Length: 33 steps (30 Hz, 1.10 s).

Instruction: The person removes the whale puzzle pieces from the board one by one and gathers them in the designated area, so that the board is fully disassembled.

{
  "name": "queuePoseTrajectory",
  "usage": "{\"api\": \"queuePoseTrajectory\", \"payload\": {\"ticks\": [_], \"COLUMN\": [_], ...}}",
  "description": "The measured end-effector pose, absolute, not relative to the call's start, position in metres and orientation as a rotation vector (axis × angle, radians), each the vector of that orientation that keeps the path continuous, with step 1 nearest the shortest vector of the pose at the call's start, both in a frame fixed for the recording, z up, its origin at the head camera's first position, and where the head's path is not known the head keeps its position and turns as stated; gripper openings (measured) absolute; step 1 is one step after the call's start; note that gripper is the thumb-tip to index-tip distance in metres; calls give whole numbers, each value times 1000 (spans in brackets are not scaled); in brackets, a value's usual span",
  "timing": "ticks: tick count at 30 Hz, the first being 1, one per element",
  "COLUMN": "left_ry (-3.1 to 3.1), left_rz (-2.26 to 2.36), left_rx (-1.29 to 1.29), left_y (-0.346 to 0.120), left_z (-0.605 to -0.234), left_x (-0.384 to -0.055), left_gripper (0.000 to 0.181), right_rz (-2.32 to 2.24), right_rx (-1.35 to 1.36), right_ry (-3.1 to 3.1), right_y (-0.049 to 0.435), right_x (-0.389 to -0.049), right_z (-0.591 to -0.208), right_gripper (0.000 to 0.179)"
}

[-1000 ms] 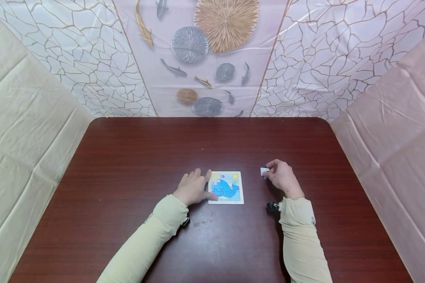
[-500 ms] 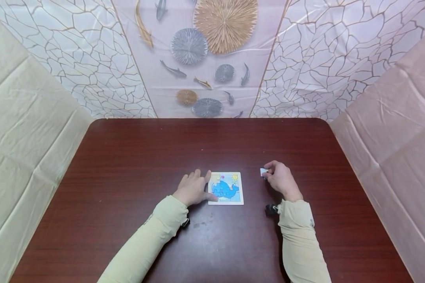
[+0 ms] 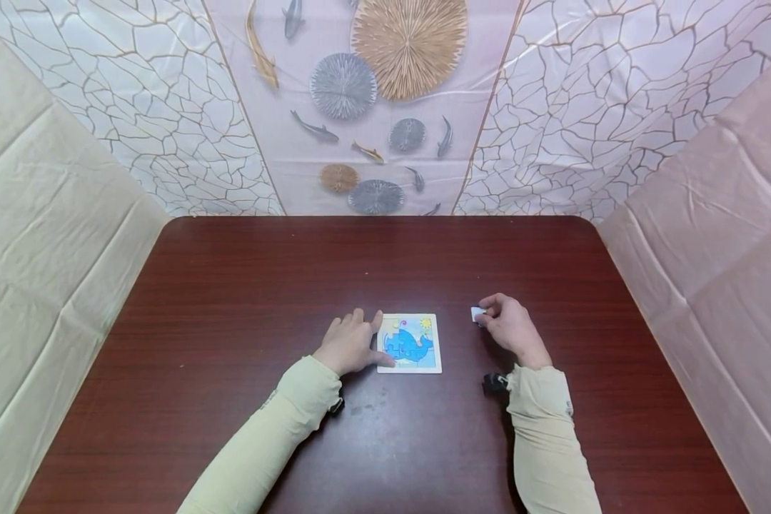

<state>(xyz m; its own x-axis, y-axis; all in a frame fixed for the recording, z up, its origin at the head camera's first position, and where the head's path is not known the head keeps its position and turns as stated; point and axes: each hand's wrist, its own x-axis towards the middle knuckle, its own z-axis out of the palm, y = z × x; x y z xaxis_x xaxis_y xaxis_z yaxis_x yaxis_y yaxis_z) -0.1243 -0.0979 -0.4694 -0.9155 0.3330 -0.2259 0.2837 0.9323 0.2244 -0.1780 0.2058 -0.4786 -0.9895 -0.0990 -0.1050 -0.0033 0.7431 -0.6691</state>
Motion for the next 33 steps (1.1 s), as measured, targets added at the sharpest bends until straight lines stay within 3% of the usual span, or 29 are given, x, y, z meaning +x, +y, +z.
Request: {"api": "queuePoseTrajectory", "payload": {"ticks": [16,33], "left_ry": [2829,2822], "left_rz": [279,274], "left_rx": [456,455], "left_y": [-98,-98], "left_z": [-469,-468], "left_x": [-123,-123], "left_gripper": [101,101], "right_rz": [-1120,-1165], "right_rx": [-20,-158], "right_ry": [2911,2889], "right_y": [200,158], "right_x": [-172,-163], "right_z": [-473,-464], "right_gripper": [29,27]}}
